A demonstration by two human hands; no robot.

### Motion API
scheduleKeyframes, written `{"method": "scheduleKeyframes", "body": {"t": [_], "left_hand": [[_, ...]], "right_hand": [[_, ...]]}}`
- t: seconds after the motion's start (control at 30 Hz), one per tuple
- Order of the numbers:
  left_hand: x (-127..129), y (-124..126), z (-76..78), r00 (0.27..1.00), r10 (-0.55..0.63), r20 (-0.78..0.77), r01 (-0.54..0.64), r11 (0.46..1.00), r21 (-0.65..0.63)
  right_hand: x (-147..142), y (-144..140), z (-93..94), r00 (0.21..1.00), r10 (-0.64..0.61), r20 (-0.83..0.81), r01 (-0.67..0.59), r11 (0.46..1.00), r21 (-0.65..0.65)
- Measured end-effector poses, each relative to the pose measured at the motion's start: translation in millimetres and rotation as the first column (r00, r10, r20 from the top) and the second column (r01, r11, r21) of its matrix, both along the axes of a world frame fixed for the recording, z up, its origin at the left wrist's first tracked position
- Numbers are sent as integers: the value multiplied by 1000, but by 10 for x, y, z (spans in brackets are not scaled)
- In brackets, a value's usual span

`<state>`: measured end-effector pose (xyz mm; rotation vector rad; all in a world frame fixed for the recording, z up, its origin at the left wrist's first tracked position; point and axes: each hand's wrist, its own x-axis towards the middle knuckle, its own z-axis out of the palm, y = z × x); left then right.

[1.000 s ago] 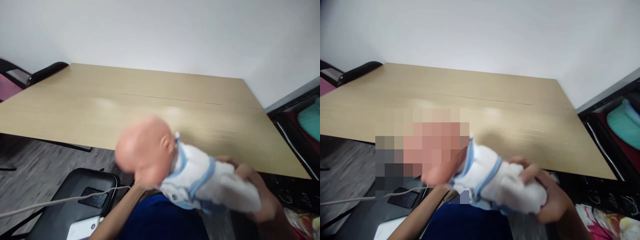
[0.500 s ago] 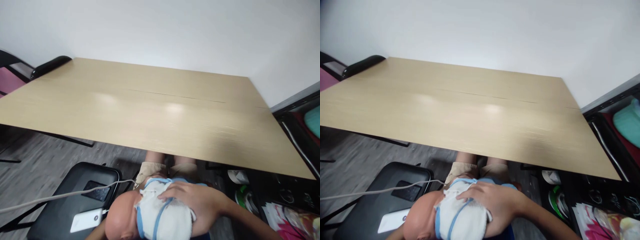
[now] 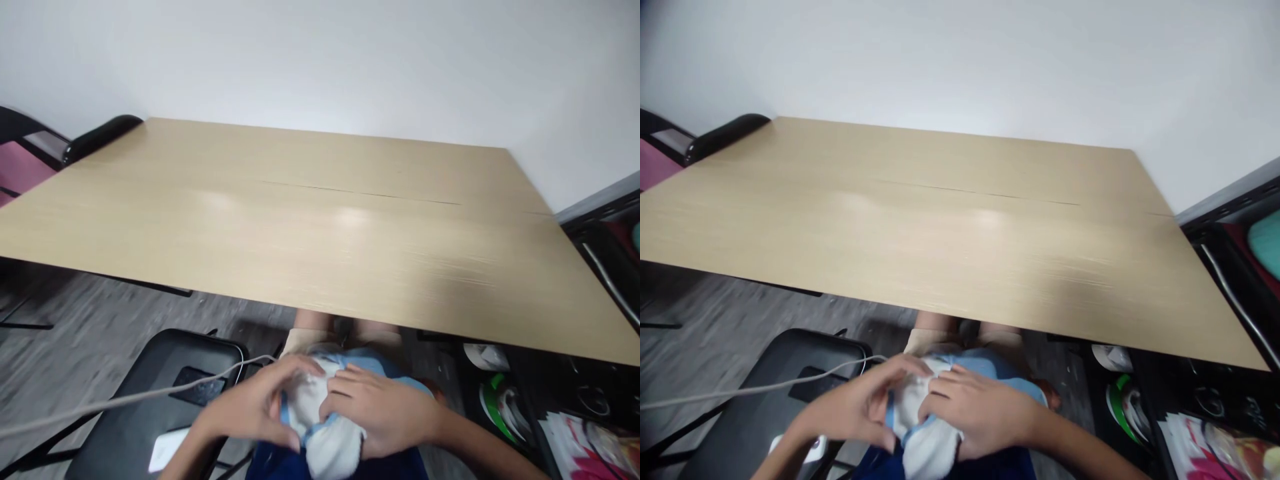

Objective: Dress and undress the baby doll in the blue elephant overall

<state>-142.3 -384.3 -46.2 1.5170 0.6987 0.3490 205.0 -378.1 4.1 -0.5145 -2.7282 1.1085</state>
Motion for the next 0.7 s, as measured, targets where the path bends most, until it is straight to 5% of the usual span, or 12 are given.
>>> {"method": "scheduleKeyframes", "body": {"t": [0.13,0.3,0.5,0.7], "left_hand": [[424,-272,-162,992,-80,-99,85,995,48],[492,-284,-505,997,-31,-66,34,999,37],[478,-151,-670,997,-54,51,53,998,35],[398,-96,-617,997,1,76,-3,1000,27]], "right_hand": [[-41,-127,-1,1000,0,-26,5,976,217],[-33,-430,-154,991,-9,-135,84,823,561],[60,-647,-390,982,-46,-185,143,819,555],[250,-806,-818,974,-60,-217,181,782,596]]}}
